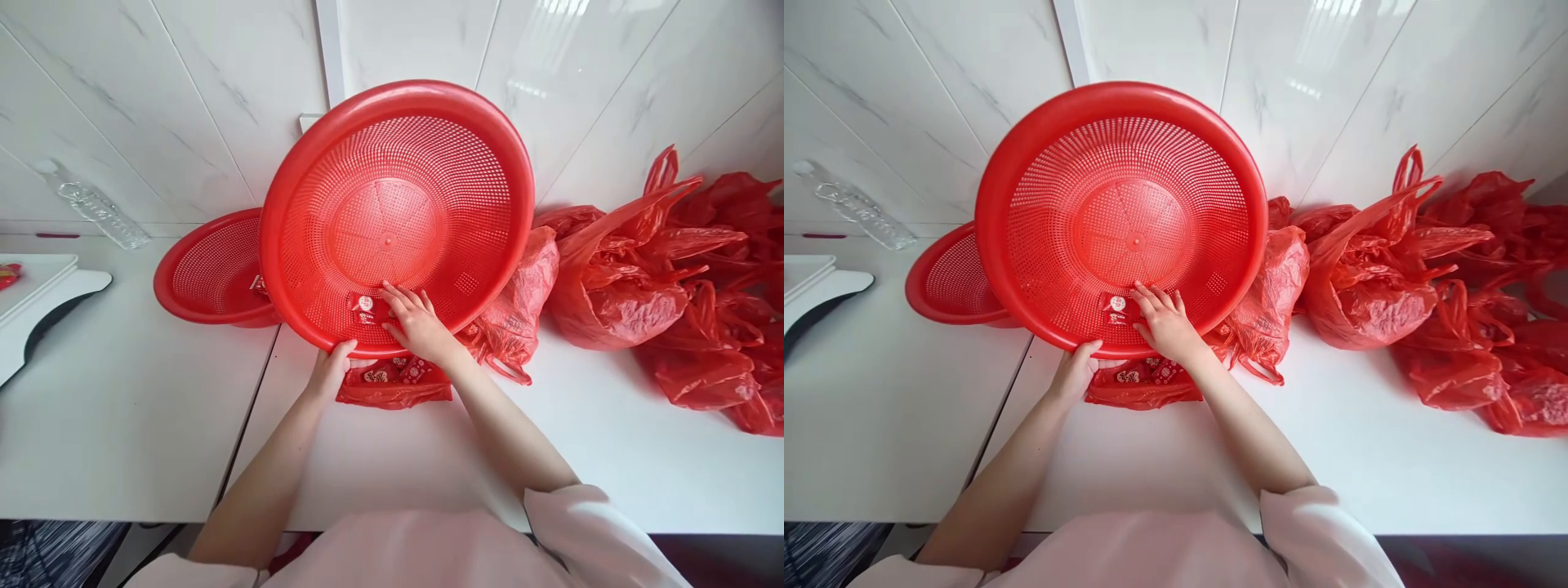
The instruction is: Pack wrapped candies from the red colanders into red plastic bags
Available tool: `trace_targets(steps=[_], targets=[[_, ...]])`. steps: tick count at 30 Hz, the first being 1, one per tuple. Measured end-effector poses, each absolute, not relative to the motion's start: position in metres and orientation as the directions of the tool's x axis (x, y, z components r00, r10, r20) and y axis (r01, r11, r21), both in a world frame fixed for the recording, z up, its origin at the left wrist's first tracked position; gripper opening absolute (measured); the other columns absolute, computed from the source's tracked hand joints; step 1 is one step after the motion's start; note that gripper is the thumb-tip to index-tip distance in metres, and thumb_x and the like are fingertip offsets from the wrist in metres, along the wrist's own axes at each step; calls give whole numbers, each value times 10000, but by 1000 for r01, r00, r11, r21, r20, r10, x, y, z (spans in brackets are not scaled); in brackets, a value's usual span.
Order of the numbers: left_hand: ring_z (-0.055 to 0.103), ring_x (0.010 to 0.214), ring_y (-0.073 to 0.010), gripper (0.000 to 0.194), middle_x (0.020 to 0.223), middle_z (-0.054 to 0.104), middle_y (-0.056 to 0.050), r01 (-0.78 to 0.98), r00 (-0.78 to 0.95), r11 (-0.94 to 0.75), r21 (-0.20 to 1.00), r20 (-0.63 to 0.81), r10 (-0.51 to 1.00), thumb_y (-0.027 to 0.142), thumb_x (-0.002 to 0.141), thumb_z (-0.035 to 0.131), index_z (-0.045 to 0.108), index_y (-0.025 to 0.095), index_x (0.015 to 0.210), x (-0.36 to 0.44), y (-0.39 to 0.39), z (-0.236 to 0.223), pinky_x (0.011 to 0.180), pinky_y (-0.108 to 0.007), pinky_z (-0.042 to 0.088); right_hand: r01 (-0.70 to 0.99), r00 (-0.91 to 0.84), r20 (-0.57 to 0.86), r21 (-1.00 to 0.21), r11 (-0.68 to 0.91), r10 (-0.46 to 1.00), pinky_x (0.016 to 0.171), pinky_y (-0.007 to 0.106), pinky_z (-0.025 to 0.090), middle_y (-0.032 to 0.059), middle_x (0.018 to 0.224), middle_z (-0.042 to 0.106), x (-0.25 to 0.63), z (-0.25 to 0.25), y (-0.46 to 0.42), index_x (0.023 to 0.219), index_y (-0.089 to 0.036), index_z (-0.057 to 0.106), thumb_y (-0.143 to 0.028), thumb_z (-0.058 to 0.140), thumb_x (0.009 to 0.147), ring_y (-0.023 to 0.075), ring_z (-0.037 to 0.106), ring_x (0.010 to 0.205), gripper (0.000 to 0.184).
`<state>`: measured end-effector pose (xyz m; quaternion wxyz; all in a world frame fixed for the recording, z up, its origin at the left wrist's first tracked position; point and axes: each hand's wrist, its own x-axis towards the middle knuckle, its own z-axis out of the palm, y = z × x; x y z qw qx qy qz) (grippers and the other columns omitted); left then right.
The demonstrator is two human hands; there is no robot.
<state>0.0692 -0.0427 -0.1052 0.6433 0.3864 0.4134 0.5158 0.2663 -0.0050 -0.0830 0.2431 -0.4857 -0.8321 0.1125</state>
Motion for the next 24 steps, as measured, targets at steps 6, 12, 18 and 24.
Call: trace_targets(steps=[6, 12, 18, 24], targets=[[633, 1095, -281, 509, 1309, 580, -27, -320, 50, 148, 936, -139, 989, 316, 830, 634, 488, 329, 1317, 71, -42, -108, 809, -475, 618, 724, -388, 300, -487, 489, 872, 961, 419, 431, 128, 1073, 682, 270, -82, 0, 1235, -178, 580, -232, 455, 967, 248, 613, 1047, 301], [601, 1142, -285, 484, 1320, 563, -60, -321, -3, 78, 944, -83, 997, 319, 827, 645, 518, 272, 1292, 70, -43, -106, 834, -470, 612, 436, -292, 341, -784, 442, 894, 851, 294, 501, 64, 979, 714, 292, -54, -6, 1164, -171, 599, -289, 449, 981, 168, 682, 908, 264], [624, 1133, -291, 512, 1275, 613, -67, -344, -27, 21, 939, -33, 999, 315, 849, 627, 492, 268, 1342, 69, -44, -99, 873, -492, 594, 368, -647, 219, -750, 550, 731, 904, 316, 509, 42, 1072, 709, 293, -33, -23, 1155, -220, 645, -355, 538, 943, 173, 674, 974, 273], [605, 1174, -298, 551, 1347, 578, -50, -367, 9, 46, 929, -46, 999, 302, 842, 638, 469, 308, 1367, 74, -47, -99, 882, -515, 589, 628, -475, 336, -518, 581, 813, 1129, 593, 252, 152, 1470, 448, 270, -58, -18, 1413, -226, 450, -542, 563, 888, 316, 401, 1365, 624]])
